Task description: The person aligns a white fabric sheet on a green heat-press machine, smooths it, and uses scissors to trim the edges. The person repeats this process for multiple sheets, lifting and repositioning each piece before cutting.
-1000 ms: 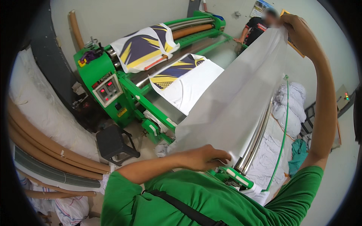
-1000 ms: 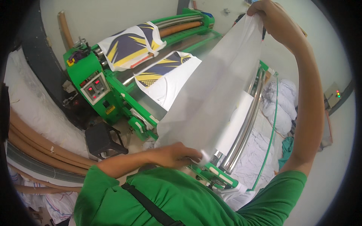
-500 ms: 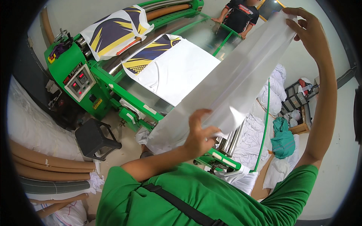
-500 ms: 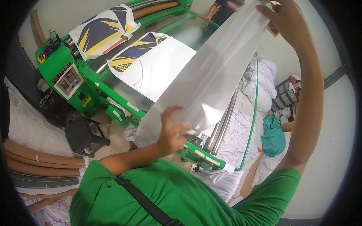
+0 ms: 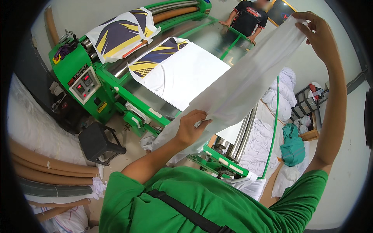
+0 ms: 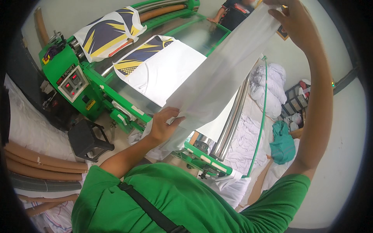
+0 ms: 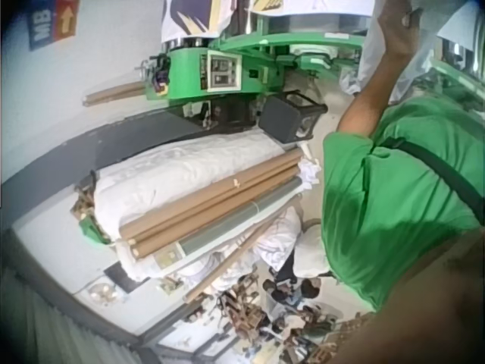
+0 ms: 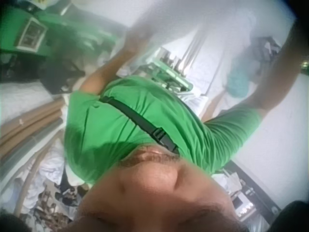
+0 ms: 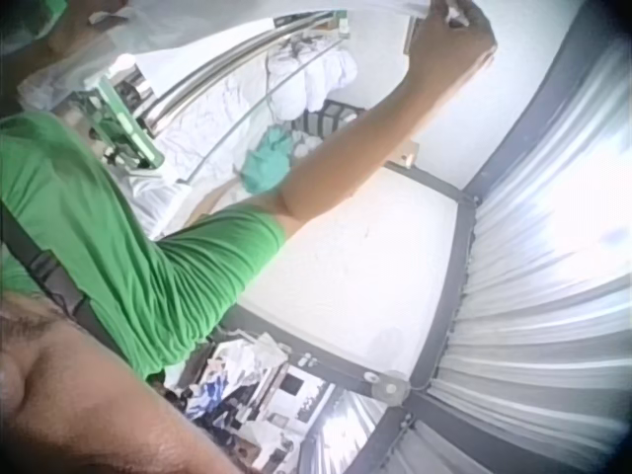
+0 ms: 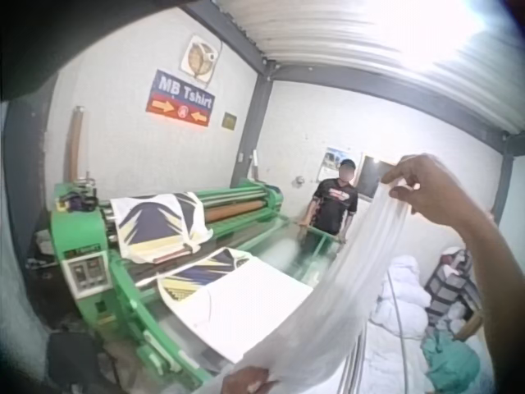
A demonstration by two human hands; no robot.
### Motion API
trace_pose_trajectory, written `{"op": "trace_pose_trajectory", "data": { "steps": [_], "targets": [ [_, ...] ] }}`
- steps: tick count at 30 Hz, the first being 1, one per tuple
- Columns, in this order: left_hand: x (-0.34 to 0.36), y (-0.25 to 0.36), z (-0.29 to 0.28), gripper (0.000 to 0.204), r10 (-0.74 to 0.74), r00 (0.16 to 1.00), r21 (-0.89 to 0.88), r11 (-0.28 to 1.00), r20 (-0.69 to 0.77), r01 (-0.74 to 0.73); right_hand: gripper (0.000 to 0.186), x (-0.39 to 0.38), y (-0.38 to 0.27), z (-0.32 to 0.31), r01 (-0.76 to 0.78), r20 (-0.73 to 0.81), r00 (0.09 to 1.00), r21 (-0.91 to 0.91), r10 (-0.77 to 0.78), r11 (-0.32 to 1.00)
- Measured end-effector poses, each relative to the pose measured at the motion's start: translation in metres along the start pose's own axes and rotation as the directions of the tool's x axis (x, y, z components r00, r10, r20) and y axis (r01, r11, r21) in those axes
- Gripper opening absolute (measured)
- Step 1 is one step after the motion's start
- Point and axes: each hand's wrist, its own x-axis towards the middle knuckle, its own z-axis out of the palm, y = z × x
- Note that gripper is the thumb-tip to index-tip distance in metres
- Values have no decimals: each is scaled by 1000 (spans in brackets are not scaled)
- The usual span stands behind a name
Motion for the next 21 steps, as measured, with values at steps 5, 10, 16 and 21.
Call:
{"op": "trace_pose_trajectory", "data": {
  "steps": [5,10,16,21],
  "targets": [
    [7,-4,-44,20,32,999,56,998,14,-32,24,-3,18,17,192,-152,968,-48,-197,980],
    [102,5,-197,8,108,978,239,969,-180,-63,15,-32,57,2,-125,-69,991,-133,117,983],
    [255,121,-320,8,399,917,606,721,34,-336,21,-40,57,2,-381,183,904,-71,387,922],
    [342,223,-406,14,421,886,757,510,195,-409,19,-40,81,-36,-450,97,891,65,443,891]
  ]
}}
